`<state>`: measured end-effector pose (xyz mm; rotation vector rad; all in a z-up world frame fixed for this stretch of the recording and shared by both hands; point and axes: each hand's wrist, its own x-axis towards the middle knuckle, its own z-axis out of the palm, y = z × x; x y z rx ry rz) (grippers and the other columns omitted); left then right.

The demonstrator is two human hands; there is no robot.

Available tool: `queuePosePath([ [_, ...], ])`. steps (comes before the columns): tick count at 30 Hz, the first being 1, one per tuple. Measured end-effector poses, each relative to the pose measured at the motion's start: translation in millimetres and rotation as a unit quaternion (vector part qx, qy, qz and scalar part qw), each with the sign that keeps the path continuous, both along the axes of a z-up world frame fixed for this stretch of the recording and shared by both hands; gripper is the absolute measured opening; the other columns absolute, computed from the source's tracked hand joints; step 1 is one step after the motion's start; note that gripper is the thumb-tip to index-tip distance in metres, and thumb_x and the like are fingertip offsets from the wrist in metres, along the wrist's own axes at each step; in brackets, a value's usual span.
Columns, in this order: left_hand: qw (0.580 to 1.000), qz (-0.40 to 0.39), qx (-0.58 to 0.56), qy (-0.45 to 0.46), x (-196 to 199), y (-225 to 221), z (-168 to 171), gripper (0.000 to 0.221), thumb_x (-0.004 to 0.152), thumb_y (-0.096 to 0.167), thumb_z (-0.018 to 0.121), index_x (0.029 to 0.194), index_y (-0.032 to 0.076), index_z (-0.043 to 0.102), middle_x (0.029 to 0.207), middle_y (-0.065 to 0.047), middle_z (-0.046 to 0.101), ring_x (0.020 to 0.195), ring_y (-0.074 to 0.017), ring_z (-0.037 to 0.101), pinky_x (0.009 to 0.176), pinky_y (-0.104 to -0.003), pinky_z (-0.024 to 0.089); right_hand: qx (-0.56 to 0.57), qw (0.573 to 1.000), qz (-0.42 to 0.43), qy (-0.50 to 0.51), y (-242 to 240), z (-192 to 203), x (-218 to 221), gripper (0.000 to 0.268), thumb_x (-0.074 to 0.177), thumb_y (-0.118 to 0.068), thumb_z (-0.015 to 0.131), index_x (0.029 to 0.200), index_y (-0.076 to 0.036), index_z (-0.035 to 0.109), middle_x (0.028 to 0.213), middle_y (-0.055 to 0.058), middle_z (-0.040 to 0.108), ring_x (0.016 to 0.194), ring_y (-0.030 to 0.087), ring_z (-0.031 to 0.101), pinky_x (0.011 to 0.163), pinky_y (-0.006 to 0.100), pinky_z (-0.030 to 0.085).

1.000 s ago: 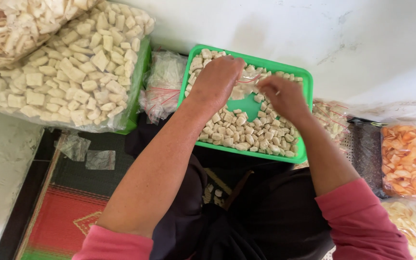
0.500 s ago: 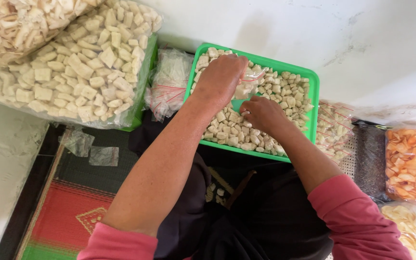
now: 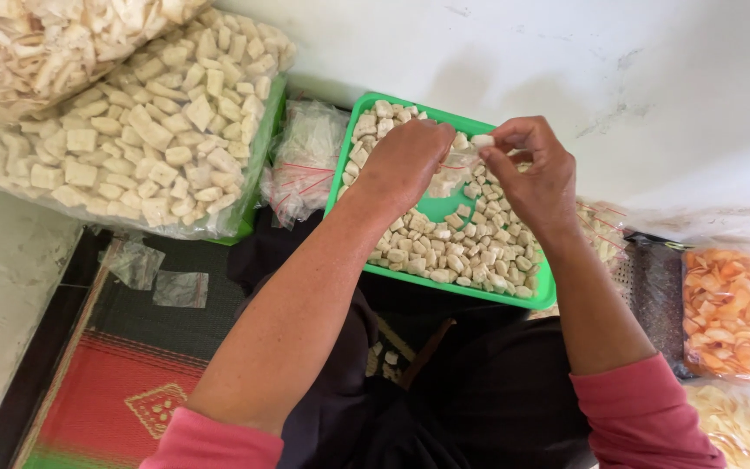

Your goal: The person scoops small white food cubes from a green tray into small clear plastic bags and places them on the floor. The person repeats this process multiple times, handling the cubes and bags by hand.

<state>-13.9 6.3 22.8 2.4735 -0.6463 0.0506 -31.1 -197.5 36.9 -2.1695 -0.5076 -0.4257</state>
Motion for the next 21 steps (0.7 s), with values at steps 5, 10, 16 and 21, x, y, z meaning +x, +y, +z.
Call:
queuePosePath([
  [5, 1.0, -0.011, 0.025, -0.009, -0.9, -6.6, 1.5, 0.014, 0.083, 0.001, 0.077, 0.09, 0.003, 0.066, 0.087, -0.018, 0.066, 0.083, -0.0452, 0.074, 0.069, -0.058, 0.063, -0.064, 0.995, 0.031, -0.075, -2.4, -11.1, 6.3, 0.026, 0.089, -0.01, 0.091, 0.106, -0.012, 0.071, 0.092, 0.007, 0.075, 0.089, 0.024, 0.071, 0.077, 0.035, 0.058],
  [10, 0.999, -0.003, 0.033, -0.015, 1.2, -10.5, -3.0, 0.016, 0.081, -0.001, 0.077, 0.093, 0.001, 0.067, 0.086, -0.019, 0.067, 0.084, -0.0444, 0.074, 0.07, -0.058, 0.064, -0.136, 0.986, 0.035, -0.086, 0.1, -6.0, 0.4, 0.021, 0.091, -0.008, 0.086, 0.106, -0.017, 0.074, 0.09, 0.004, 0.074, 0.09, 0.025, 0.069, 0.078, 0.039, 0.057],
  [16, 0.999, -0.007, 0.033, -0.033, 3.9, -17.9, -9.5, 0.016, 0.078, -0.005, 0.077, 0.091, 0.001, 0.069, 0.083, -0.019, 0.069, 0.082, -0.045, 0.075, 0.07, -0.057, 0.064, -0.175, 0.976, 0.032, -0.124, 0.2, -0.5, -0.7, 0.019, 0.096, -0.01, 0.082, 0.11, -0.02, 0.075, 0.088, 0.006, 0.069, 0.087, 0.029, 0.065, 0.073, 0.043, 0.056],
  [21, 0.998, -0.01, 0.033, -0.052, 7.5, -17.9, -15.7, 0.019, 0.077, -0.005, 0.079, 0.092, 0.002, 0.07, 0.084, -0.019, 0.07, 0.083, -0.0431, 0.075, 0.071, -0.056, 0.064, -0.174, 0.98, 0.062, -0.077, 3.1, -3.1, -3.3, 0.022, 0.093, -0.004, 0.079, 0.107, -0.021, 0.076, 0.086, 0.008, 0.068, 0.088, 0.033, 0.064, 0.074, 0.046, 0.055],
])
